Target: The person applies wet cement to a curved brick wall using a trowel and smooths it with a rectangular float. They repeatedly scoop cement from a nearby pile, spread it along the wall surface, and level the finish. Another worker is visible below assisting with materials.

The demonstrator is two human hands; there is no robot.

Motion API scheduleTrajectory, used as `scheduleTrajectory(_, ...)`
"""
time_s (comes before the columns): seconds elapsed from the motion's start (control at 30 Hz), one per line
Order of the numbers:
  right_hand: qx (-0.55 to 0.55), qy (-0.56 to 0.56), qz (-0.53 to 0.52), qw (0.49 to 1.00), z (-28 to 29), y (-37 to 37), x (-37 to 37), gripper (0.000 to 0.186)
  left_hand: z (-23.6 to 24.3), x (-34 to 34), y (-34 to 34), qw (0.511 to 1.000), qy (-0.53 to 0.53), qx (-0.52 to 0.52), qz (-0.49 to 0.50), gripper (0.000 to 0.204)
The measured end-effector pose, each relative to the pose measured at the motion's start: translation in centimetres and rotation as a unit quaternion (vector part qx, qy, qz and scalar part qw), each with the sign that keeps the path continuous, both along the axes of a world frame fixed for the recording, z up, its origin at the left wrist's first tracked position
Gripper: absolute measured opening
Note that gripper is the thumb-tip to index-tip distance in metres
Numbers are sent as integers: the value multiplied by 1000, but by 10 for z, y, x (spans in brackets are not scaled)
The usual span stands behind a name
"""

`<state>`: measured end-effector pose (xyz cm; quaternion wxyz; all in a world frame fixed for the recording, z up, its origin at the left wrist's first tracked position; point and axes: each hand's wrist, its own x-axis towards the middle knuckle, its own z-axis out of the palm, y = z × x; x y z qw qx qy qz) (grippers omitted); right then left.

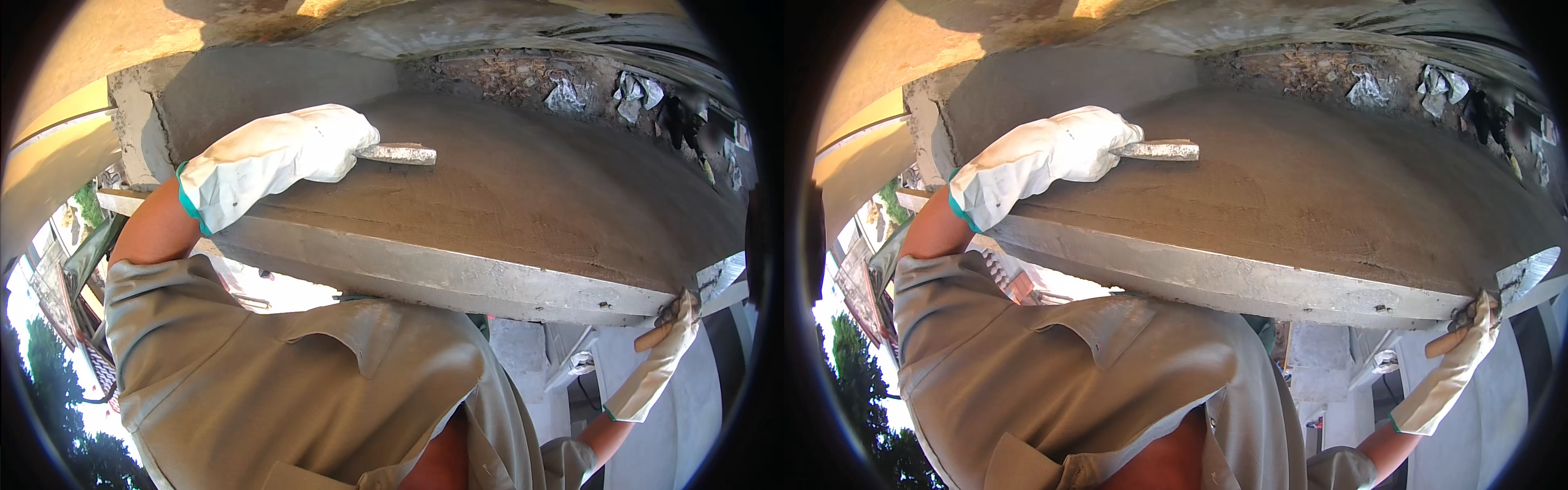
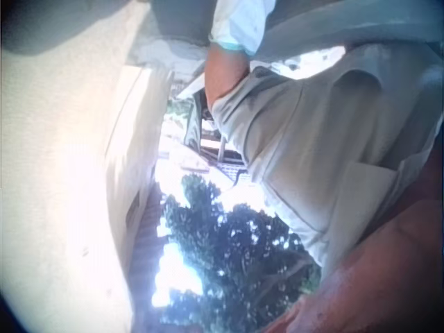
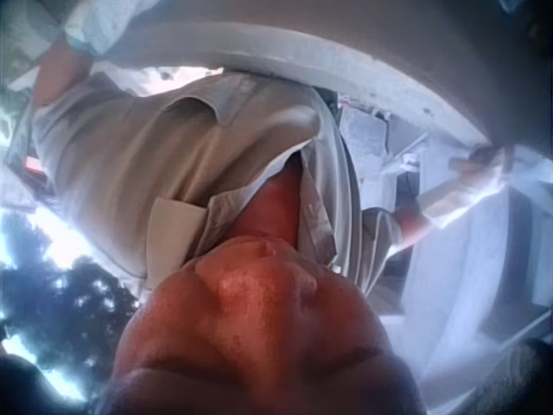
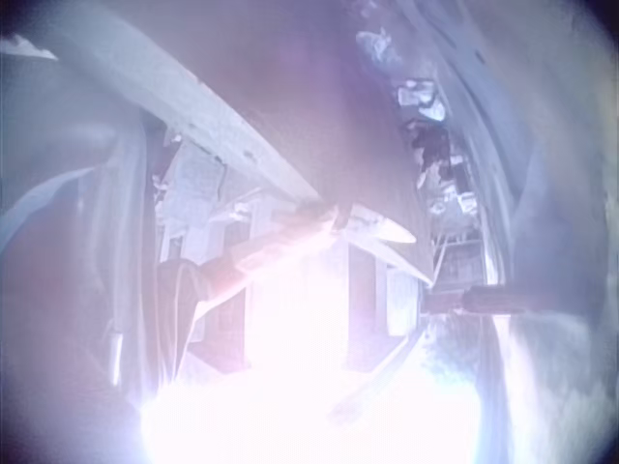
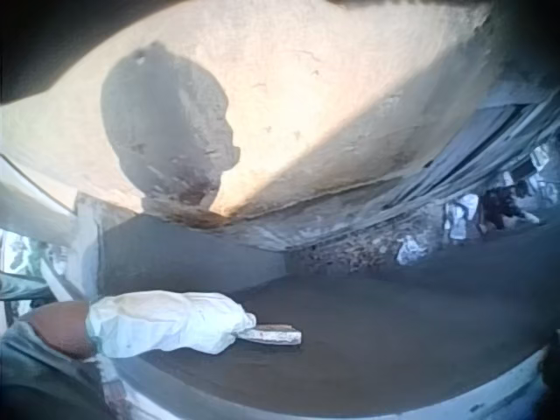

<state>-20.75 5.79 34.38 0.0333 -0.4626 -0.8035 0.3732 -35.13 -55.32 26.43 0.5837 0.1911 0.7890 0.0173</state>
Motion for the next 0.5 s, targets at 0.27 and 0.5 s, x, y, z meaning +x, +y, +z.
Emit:
scheduleTrajectory(0.27,-46,-8,-1,999,-2,13,5,22,85,-14,-18,994,45,91,41,45)
scheduleTrajectory(0.5,-4,-3,4,1000,-2,9,3,22,6,-13,-22,998,-16,68,-1,37)
